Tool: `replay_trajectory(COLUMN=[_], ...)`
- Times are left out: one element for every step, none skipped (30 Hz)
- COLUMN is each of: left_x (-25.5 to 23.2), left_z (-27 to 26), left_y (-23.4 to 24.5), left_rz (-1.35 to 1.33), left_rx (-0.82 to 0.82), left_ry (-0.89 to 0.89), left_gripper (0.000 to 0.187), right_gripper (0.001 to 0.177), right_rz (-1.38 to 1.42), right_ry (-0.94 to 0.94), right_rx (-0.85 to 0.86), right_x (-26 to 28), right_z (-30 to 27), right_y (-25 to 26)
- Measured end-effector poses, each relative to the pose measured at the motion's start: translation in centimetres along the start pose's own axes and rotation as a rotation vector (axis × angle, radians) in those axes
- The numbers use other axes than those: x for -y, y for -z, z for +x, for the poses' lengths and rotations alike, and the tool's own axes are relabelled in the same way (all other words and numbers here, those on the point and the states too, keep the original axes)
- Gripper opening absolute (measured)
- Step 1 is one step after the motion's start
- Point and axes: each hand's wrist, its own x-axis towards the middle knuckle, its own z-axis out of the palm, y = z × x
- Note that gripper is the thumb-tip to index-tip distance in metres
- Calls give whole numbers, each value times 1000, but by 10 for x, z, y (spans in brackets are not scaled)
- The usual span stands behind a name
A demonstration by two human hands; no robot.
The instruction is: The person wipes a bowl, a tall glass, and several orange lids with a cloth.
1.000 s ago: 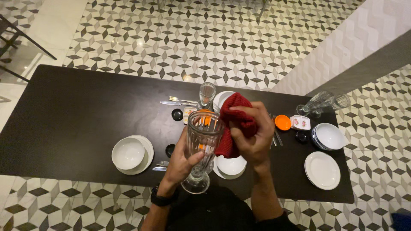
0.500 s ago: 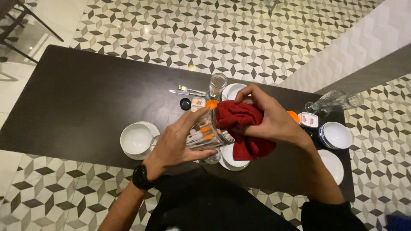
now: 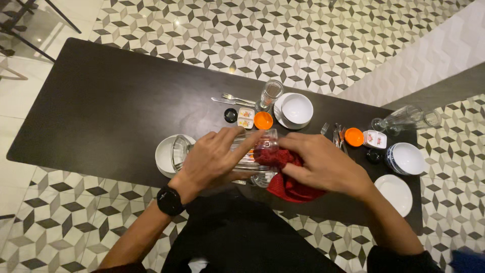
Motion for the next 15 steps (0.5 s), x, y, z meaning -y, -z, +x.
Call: replay_trajectory(left_x=[2,6,10,14,18,22,25,28,32,35,39,43,45,49,52], left_z=[-2,-4,-6,-7,-8,-9,-12,-12,-12,-14,-17,-20,-22,-25,-27], left_y=[-1,-2,-3,-5,-7,-9,-9,-10,-9,-6,-2,1,3,5,6], left_rz=[-5,44,93,90,164,236,231,252,272,267,265,264,260,230,201], left_rx=[2,-14,-30,-27,-40,-54,-52,-75,-98,-95,-126,-159,-158,-222,-285], left_ry=[-1,-31,-61,-64,-102,-140,-143,-176,-210,-210,-217,-223,-222,-213,-205], left_gripper=[97,97,97,97,77,62,62,58,56,56,56,57,57,56,55], right_gripper=[46,45,45,45,40,35,35,31,30,30,31,39,39,41,43], right_rz=[2,112,221,224,373,522,525,627,728,732,844,952,953,1146,1338], right_ry=[-5,54,114,110,-6,-125,-130,-157,-184,-188,-223,-258,-263,-277,-290], right_rx=[1,22,42,40,137,234,233,260,286,287,228,168,168,112,52], right_x=[-4,-10,-16,-22,-29,-35,-40,-46,-50,-52,-52,-50,-45,-37,-27], right_z=[3,7,11,14,17,18,18,19,19,19,18,18,17,17,17], right_y=[-2,-4,-7,-11,-15,-20,-26,-31,-36,-41,-46,-49,-52,-56,-58])
